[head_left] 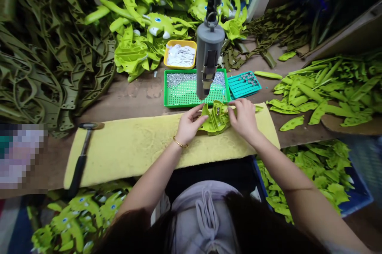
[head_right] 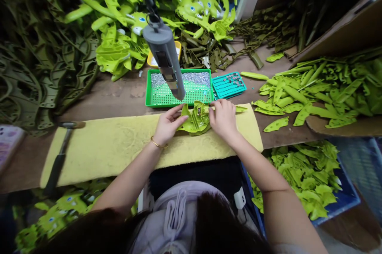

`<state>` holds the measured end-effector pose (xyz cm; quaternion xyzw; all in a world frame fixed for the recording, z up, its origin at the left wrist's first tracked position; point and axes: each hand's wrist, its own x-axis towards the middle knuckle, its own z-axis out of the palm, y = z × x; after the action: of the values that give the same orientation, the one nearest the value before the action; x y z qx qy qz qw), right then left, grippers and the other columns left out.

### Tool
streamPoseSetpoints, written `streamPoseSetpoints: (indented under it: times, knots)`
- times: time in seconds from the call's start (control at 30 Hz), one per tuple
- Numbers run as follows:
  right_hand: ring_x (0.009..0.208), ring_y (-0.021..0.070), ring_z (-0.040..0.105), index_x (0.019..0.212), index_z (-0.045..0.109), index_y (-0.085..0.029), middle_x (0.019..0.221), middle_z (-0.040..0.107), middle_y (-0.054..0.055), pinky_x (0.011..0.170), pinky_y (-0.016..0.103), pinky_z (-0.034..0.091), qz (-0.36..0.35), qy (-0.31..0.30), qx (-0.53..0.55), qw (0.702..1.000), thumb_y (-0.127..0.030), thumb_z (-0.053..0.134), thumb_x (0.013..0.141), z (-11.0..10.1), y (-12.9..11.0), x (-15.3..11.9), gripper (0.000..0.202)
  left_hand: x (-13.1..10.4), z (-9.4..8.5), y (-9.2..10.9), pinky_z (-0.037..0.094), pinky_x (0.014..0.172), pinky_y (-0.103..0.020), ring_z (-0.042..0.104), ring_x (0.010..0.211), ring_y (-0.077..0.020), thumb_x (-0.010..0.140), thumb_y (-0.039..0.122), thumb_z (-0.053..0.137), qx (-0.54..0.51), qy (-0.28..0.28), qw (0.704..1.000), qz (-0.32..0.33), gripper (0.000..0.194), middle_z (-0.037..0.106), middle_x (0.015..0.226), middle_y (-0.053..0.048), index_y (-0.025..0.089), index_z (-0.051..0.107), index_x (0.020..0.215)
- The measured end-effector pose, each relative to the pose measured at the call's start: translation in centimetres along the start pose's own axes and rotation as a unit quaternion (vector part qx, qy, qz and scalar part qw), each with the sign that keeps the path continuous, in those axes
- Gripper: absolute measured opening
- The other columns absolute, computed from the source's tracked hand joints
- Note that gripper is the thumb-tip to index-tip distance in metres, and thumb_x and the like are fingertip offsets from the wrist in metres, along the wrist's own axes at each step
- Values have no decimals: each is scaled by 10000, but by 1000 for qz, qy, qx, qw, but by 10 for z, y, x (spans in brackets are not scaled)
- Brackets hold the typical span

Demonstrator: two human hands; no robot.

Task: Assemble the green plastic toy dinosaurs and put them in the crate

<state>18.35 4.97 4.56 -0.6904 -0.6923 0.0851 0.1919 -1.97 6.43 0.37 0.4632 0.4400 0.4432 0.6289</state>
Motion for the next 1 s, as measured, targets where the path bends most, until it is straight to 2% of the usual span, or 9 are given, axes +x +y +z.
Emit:
streamPoseSetpoints:
  times: [0.2, 0.33, 0.47, 0.63, 0.73, 0.83, 0.87, 0.93, 1.0]
  knots:
    - [1101, 230, 611, 1165, 589, -234, 1084, 712, 43, 1153, 576, 120, 28, -67, 163, 984, -274, 497, 866, -9, 4, -11, 315, -21, 6, 6, 541, 925, -390, 667, 1006, -227, 748, 386, 728, 76, 10, 996, 51, 549, 693, 1140, -94, 185, 611, 1246]
    - [935, 214, 667, 965, 627, -226, 941, 736, 27, 1109, 578, 233, 65, -16, 238, 969, -310, 588, 806, -10, 7, -19, 184, -32, 12, 10, 560, 832, -354, 686, 900, -201, 754, 374, 721, 106, 17, 993, 52, 526, 716, 981, -70, 185, 572, 1221]
    - [849, 198, 658, 858, 635, -222, 902, 736, 21, 1108, 569, 248, 89, 69, 190, 975, -273, 581, 796, -9, 10, -35, 97, -45, 29, 13, 557, 798, -330, 688, 869, -185, 759, 360, 713, 135, 32, 989, 47, 467, 690, 903, -49, 194, 524, 1153]
    - [872, 199, 641, 837, 646, -235, 847, 732, 15, 1088, 508, 306, 17, 187, 76, 979, -235, 569, 832, -15, 18, -59, 77, -43, 37, 16, 558, 778, -313, 676, 862, -173, 770, 345, 685, 150, -4, 987, 61, 319, 687, 942, -56, 180, 589, 1026]
    - [850, 200, 644, 893, 652, -224, 865, 732, 39, 944, 436, 448, -54, 167, 68, 982, -220, 560, 854, -19, 21, -70, 100, -13, 33, 23, 554, 774, -327, 674, 851, -184, 778, 313, 681, 203, -76, 976, 37, 289, 712, 956, -64, 165, 652, 1024]
    - [844, 189, 656, 958, 655, -217, 900, 730, 54, 792, 359, 522, -130, 77, 122, 981, -208, 536, 870, -16, 20, -72, 148, 21, 30, 40, 523, 867, -363, 668, 896, -197, 793, 227, 672, 340, -192, 919, 50, 212, 721, 995, -66, 167, 700, 994]
    - [820, 184, 659, 952, 657, -215, 889, 727, 54, 759, 346, 533, -139, 50, 140, 979, -212, 534, 870, -14, 19, -71, 148, 27, 30, 46, 504, 902, -381, 658, 930, -208, 797, 204, 669, 402, -199, 890, 84, 207, 715, 1011, -73, 166, 704, 997]
    - [748, 169, 655, 919, 661, -212, 857, 721, 48, 686, 322, 543, -129, 14, 168, 977, -224, 536, 866, -11, 18, -67, 136, 21, 32, 53, 472, 934, -418, 620, 1011, -245, 817, 183, 647, 523, -143, 822, 172, 231, 687, 1052, -112, 148, 692, 1041]
    - [709, 152, 651, 905, 664, -209, 856, 718, 44, 619, 292, 535, -113, -1, 188, 976, -233, 539, 866, -10, 18, -62, 133, -9, 39, 50, 474, 880, -419, 600, 1002, -262, 884, 195, 552, 604, -54, 759, 236, 187, 664, 1007, -146, 117, 691, 981]
